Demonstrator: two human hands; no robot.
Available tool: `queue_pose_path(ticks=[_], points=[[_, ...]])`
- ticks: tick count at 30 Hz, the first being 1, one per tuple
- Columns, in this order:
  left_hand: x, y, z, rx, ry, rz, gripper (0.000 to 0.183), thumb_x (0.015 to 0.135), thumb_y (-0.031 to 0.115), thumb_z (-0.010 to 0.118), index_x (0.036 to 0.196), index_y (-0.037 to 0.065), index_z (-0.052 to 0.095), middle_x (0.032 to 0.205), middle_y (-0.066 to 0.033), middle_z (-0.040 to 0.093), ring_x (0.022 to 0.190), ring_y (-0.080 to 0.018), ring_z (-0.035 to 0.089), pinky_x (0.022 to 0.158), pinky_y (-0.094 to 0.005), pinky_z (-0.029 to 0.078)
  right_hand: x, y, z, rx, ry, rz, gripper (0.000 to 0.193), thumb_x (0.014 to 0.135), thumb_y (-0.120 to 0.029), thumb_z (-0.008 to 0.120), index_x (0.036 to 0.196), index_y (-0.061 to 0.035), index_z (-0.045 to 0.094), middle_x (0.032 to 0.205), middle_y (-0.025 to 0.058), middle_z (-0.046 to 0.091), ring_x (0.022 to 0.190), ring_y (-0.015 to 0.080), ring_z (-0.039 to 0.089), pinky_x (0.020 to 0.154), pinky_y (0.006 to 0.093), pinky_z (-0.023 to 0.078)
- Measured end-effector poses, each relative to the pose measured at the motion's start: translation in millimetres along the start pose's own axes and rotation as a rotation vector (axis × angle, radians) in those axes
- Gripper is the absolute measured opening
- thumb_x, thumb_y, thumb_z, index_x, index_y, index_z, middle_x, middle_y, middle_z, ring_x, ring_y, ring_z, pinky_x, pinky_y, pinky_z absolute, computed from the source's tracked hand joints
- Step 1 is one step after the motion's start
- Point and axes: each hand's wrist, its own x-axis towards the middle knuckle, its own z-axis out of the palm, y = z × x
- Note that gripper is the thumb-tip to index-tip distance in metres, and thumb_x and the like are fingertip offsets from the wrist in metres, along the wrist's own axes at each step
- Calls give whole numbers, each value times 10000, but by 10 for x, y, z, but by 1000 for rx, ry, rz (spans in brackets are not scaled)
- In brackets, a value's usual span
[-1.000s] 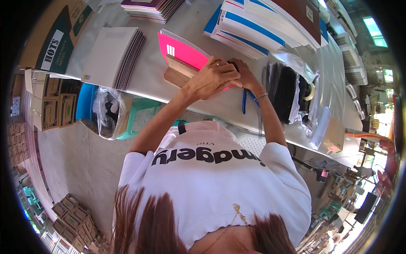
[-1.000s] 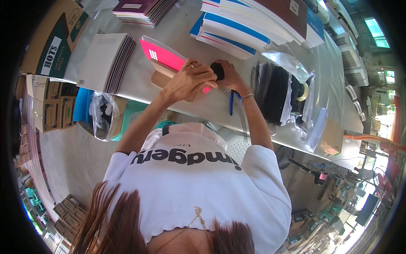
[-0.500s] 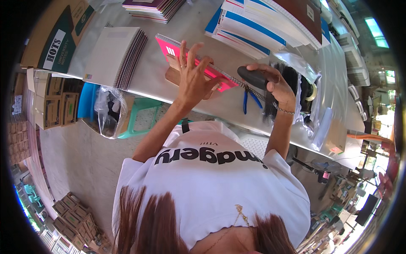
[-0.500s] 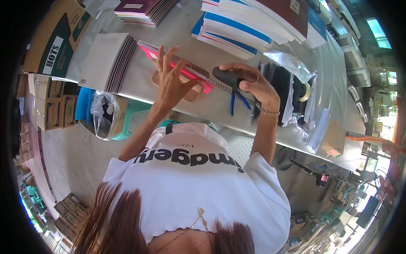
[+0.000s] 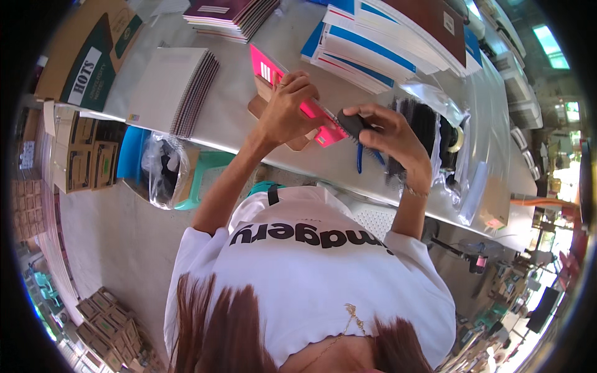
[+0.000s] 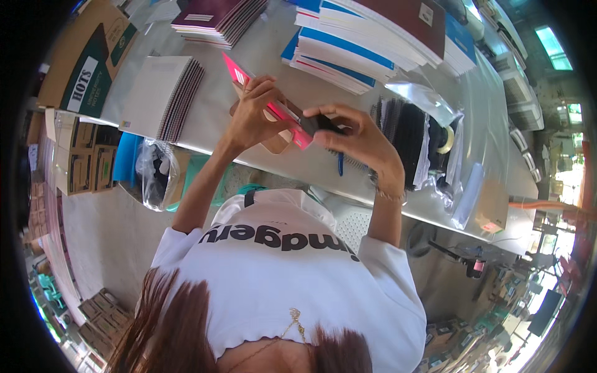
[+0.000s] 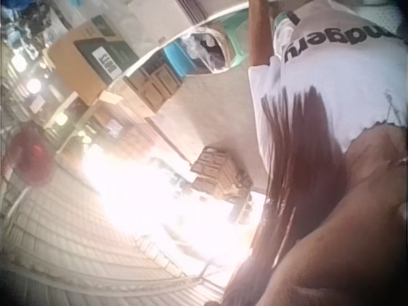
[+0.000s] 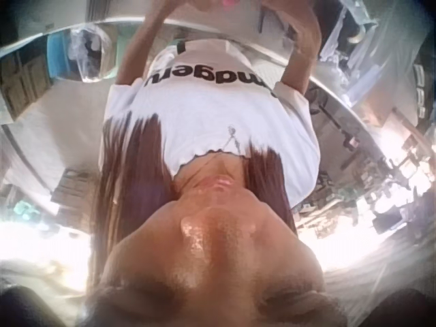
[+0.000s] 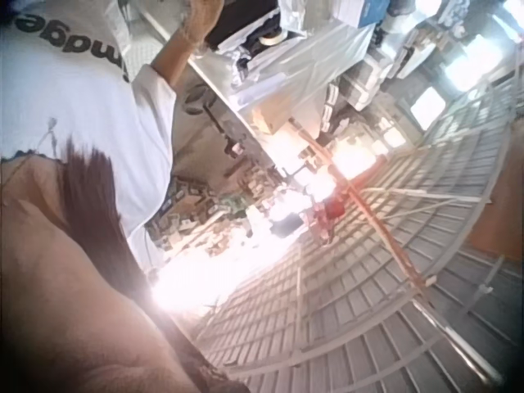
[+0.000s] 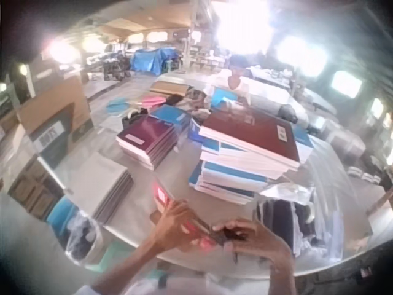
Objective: The person assembles notebooks by threading plastic coils through the holes of paper stacks and covers, then trims the excess coil with pliers.
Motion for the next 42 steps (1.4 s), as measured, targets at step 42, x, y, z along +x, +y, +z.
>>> queue_pose_path(ticks=[42], points=[[-183,-8,-138,142,-55,-106,744,581,394,847,1218,167,538,997,8,591,1085,-231,527,1067,-533,167,500,128,377,-271,88,-167,484,776,-362,763,1068,10,659,972,148,650,945,204,603,863,319,454]])
